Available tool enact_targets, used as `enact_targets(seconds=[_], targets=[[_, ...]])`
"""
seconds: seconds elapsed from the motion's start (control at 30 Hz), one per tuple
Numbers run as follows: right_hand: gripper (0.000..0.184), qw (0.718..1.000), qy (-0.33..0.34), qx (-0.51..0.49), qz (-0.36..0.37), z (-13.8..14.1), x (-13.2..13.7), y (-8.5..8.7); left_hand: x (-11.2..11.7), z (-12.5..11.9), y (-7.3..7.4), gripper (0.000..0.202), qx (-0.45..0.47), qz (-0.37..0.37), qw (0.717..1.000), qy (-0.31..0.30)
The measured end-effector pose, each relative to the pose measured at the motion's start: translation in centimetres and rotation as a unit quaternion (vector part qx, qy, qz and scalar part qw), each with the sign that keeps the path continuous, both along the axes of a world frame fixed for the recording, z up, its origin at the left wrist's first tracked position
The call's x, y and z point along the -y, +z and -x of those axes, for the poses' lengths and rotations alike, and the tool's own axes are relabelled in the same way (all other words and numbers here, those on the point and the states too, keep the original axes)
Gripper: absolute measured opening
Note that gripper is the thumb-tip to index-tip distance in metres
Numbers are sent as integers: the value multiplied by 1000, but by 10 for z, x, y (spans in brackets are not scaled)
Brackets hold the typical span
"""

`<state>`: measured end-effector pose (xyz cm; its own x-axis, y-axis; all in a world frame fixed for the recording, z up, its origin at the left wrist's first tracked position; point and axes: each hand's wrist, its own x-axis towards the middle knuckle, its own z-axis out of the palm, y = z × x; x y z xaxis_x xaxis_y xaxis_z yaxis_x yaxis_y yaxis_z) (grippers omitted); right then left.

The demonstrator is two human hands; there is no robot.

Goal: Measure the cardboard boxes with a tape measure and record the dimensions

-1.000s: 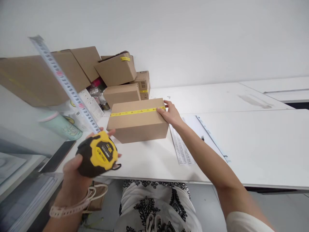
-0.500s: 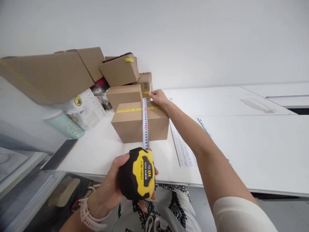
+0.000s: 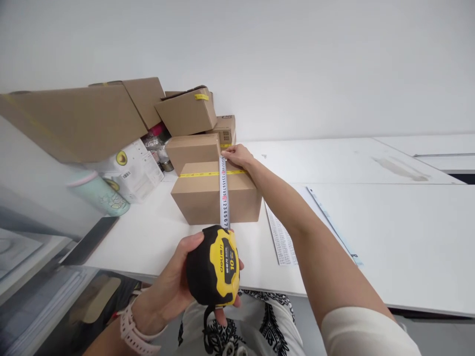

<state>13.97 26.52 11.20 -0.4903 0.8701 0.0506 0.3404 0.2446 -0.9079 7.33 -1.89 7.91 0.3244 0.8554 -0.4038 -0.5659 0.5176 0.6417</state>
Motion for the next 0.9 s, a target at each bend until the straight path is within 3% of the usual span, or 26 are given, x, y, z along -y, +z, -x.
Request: enact_targets(seconds=[0.2,0.27,0.37,0.5,0.9], targets=[[38,997,23,-76,23,-22,31,-1,10,-4,3,71,4,0,999,-33],[37,999,13,-51,2,-16,19,-6,15,-1,3,72,4,11,999,-44],[28,995,-38,75,-60,3,-15,-13,22,7,4,80,-3,32,999,-34],[33,987,-40,103,-113,21,-49,-23,28,13,4,89,8,39,999,-10],[37,989,-15,104,-101,19,-50,-25,36,-2,-27,81,25,44,999,-2]])
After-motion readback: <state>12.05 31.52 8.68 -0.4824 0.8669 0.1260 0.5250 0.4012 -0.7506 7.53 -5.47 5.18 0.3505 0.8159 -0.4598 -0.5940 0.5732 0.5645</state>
